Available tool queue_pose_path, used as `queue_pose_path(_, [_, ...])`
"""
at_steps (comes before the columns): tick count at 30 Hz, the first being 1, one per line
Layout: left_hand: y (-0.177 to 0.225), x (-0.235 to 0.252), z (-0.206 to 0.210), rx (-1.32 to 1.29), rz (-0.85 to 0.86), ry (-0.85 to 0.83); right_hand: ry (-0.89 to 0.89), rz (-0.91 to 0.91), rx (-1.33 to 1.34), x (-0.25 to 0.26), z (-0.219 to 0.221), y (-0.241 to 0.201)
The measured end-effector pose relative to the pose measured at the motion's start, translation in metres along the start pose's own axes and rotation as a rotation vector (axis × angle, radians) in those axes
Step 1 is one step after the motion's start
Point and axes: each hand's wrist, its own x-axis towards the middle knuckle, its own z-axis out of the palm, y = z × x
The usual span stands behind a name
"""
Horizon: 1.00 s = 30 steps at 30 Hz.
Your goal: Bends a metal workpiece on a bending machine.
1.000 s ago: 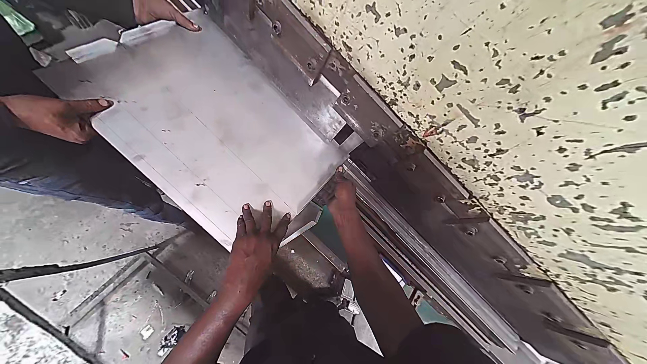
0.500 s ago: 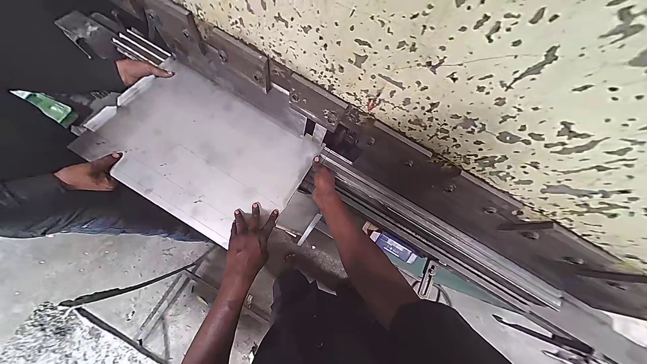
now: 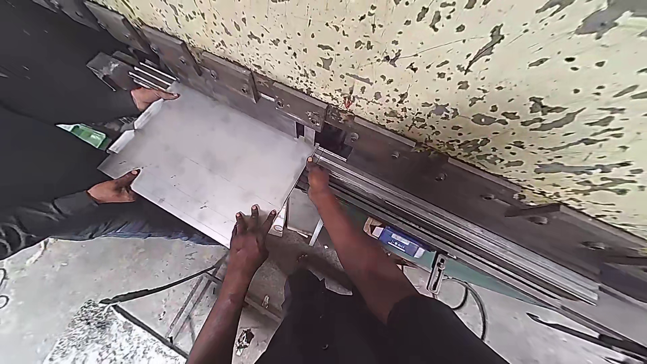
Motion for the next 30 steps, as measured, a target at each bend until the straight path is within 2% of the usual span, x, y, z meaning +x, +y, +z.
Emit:
queue_pose_path(18, [0.002, -0.004, -0.005, 0.025, 0.004, 0.018, -0.020, -0.041, -0.076, 0.005, -0.003, 0.003])
queue_pose_path(22, [0.001, -0.004, -0.005, 0.012, -0.004, 0.027, -0.024, -0.017, -0.078, 0.005, -0.001, 0.003])
queue_pose_path(25, [0.003, -0.007, -0.014, 0.025, -0.014, 0.064, -0.104, 0.062, -0.058, -0.003, -0.008, -0.008])
queue_pose_path(27, [0.005, -0.011, -0.025, 0.043, -0.020, 0.074, -0.155, 0.057, -0.145, -0.015, -0.022, -0.018])
queue_pose_path(30, [0.007, -0.012, -0.021, 0.020, -0.001, 0.068, -0.268, -0.199, -0.511, -0.041, -0.079, -0.022])
